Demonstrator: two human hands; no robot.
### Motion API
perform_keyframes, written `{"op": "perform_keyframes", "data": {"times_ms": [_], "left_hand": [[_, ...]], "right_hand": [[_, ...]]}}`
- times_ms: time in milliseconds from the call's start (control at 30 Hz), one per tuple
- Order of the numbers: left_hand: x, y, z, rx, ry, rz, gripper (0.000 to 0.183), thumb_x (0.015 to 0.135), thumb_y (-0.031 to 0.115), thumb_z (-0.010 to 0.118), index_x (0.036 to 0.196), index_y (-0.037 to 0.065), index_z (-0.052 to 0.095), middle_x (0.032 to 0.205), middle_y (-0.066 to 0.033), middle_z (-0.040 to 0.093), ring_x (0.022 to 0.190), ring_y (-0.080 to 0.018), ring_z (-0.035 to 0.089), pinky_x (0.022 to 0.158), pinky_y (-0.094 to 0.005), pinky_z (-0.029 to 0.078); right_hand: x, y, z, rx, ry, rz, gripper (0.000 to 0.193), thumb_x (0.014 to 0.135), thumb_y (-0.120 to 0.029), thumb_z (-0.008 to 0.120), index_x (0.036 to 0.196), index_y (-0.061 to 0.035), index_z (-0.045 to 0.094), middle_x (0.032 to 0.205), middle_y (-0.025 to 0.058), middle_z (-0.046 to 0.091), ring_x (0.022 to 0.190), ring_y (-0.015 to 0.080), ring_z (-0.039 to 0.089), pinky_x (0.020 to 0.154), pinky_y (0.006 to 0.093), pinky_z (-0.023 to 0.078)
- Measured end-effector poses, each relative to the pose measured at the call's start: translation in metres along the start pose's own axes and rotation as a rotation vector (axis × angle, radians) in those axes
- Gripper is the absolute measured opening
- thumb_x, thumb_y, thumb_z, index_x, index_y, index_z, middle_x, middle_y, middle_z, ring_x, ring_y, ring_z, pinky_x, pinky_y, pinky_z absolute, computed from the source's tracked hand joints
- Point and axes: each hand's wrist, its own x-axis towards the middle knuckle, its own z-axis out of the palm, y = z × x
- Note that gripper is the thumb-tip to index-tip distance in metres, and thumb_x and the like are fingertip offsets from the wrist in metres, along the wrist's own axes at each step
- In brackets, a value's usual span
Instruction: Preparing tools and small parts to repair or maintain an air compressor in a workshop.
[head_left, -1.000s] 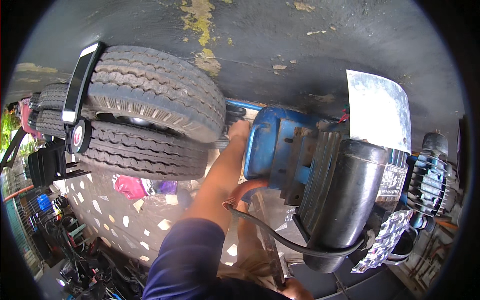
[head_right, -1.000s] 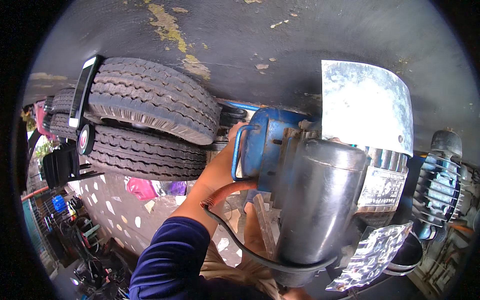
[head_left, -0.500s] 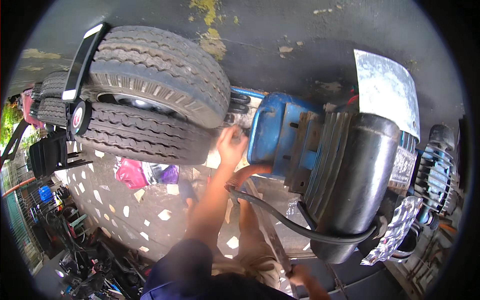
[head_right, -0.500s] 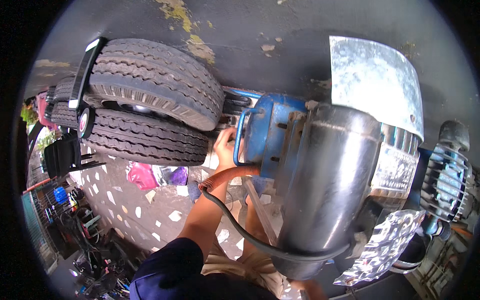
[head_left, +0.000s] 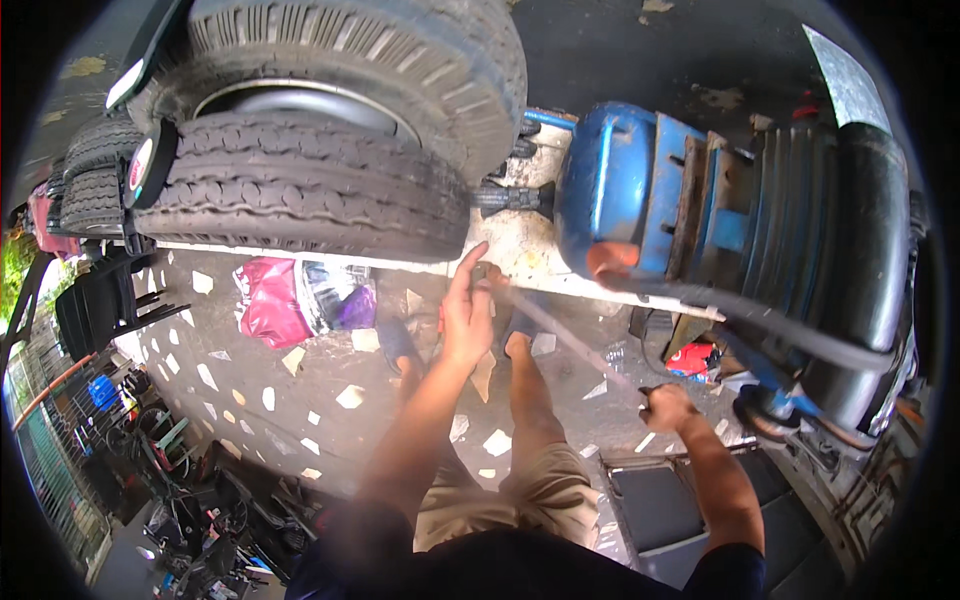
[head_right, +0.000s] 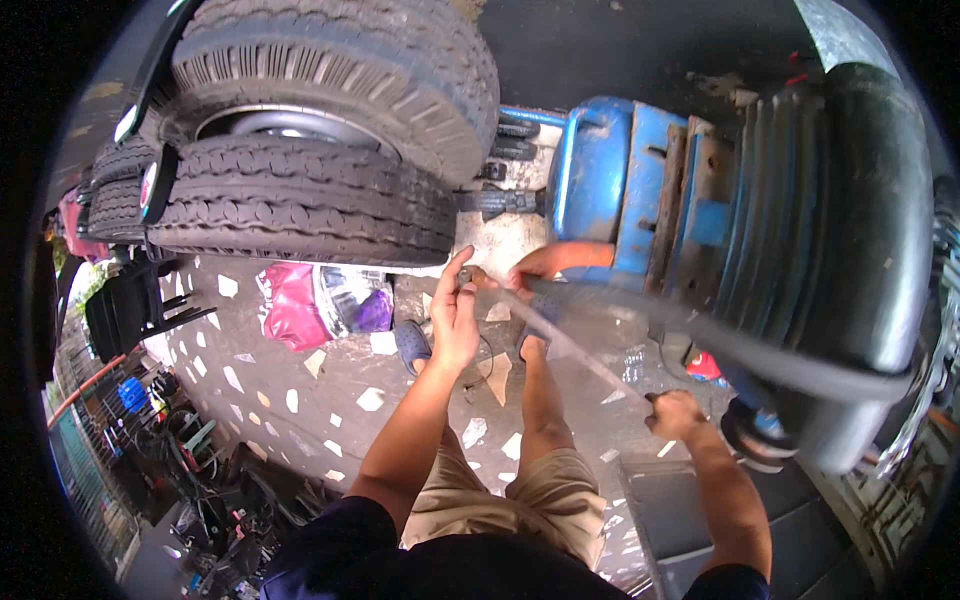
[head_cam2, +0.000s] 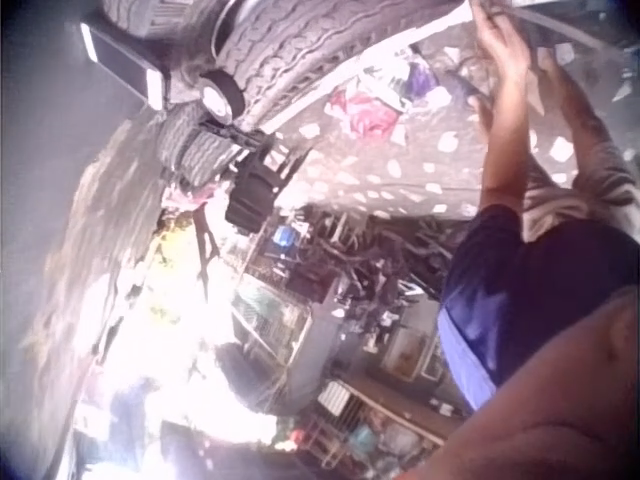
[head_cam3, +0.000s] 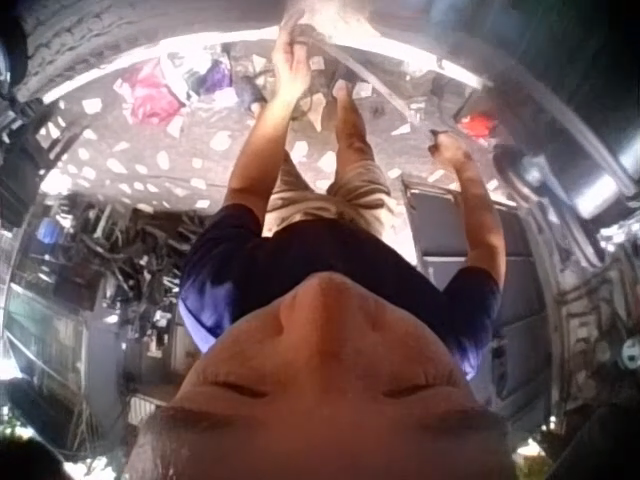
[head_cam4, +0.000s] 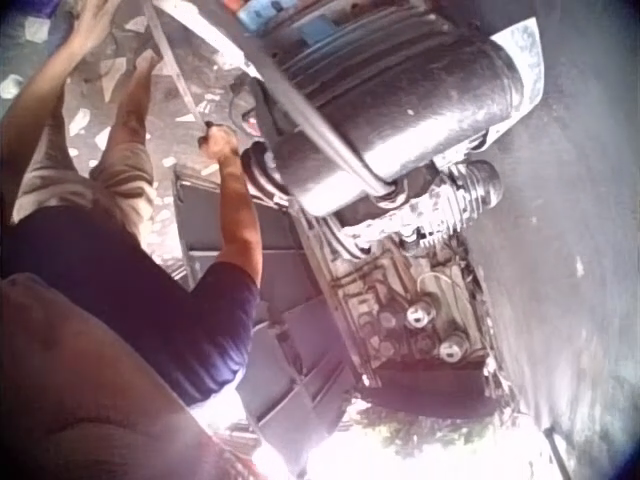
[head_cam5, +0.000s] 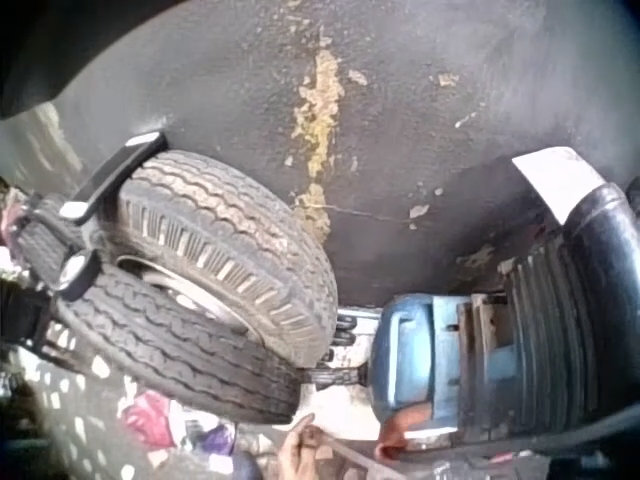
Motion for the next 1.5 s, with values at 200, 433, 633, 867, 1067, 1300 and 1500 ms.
{"op": "perform_keyframes", "data": {"times_ms": [200, 433, 633, 867, 1067, 1300, 1500], "left_hand": [[-0.028, -0.006, -0.036, -0.756, -0.106, -0.246, 0.044, 0.093, -0.003, 0.043, 0.137, -0.001, 0.044, 0.107, -0.0140, 0.062, 0.103, -0.0274, 0.063, 0.090, -0.0385, 0.053], [-0.052, 0.006, -0.065, -0.432, -0.192, -0.155, 0.043, 0.094, -0.005, 0.054, 0.136, 0.001, 0.043, 0.120, -0.0182, 0.063, 0.115, -0.0288, 0.062, 0.098, -0.0387, 0.052], [-0.064, 0.030, -0.106, -0.370, -0.346, -0.100, 0.045, 0.094, -0.004, 0.056, 0.138, 0.000, 0.042, 0.122, -0.0178, 0.063, 0.116, -0.0278, 0.061, 0.097, -0.0376, 0.052], [-0.067, 0.029, -0.153, -0.329, -0.452, -0.316, 0.031, 0.098, 0.006, 0.054, 0.128, -0.001, 0.053, 0.111, -0.0183, 0.066, 0.102, -0.0310, 0.068, 0.089, -0.0393, 0.057], [-0.087, -0.020, -0.192, -0.101, -0.340, -0.406, 0.036, 0.094, 0.005, 0.062, 0.127, -0.002, 0.051, 0.102, -0.0171, 0.067, 0.091, -0.0288, 0.070, 0.081, -0.0360, 0.059], [-0.117, -0.091, -0.254, -0.011, -0.193, -0.479, 0.041, 0.094, 0.011, 0.065, 0.128, -0.005, 0.050, 0.108, -0.0158, 0.064, 0.099, -0.0267, 0.067, 0.084, -0.0363, 0.058], [-0.122, -0.154, -0.244, -0.098, -0.034, -0.523, 0.031, 0.094, 0.011, 0.063, 0.119, -0.004, 0.052, 0.107, -0.0141, 0.063, 0.097, -0.0241, 0.067, 0.083, -0.0352, 0.058]], "right_hand": [[0.008, -0.048, -0.035, 0.101, -0.021, 0.076, 0.033, 0.075, -0.028, 0.067, 0.098, -0.0037, 0.072, 0.090, 0.0230, 0.069, 0.091, 0.0387, 0.066, 0.082, 0.0465, 0.052], [0.066, -0.050, 0.001, 0.641, -0.091, 0.162, 0.024, 0.078, -0.023, 0.071, 0.087, -0.0001, 0.074, 0.074, 0.0056, 0.070, 0.064, 0.0139, 0.062, 0.058, 0.0322, 0.048], [0.010, -0.170, 0.089, 1.255, 0.477, 0.041, 0.021, 0.090, -0.021, 0.071, 0.089, -0.0003, 0.071, 0.067, -0.0018, 0.063, 0.061, 0.0051, 0.051, 0.054, 0.0260, 0.044], [-0.023, -0.304, 0.122, 1.159, 0.859, 0.138, 0.025, 0.090, -0.020, 0.069, 0.094, 0.0042, 0.068, 0.070, 0.0065, 0.065, 0.063, 0.0069, 0.053, 0.058, 0.0278, 0.045], [0.125, -0.347, -0.004, 1.432, 1.232, 0.060, 0.034, 0.093, -0.030, 0.065, 0.099, 0.0027, 0.067, 0.067, 0.0055, 0.062, 0.064, 0.0105, 0.052, 0.060, 0.0325, 0.046], [0.248, -0.367, -0.057, 1.415, 0.822, 0.036, 0.057, 0.090, -0.049, 0.061, 0.081, 0.0071, 0.066, 0.066, 0.0227, 0.063, 0.070, 0.0343, 0.066, 0.066, 0.0434, 0.051], [0.281, -0.347, -0.067, 1.038, 0.693, -0.103, 0.065, 0.096, -0.051, 0.047, 0.074, 0.0079, 0.065, 0.076, 0.0293, 0.063, 0.081, 0.0460, 0.063, 0.076, 0.0504, 0.050]]}}
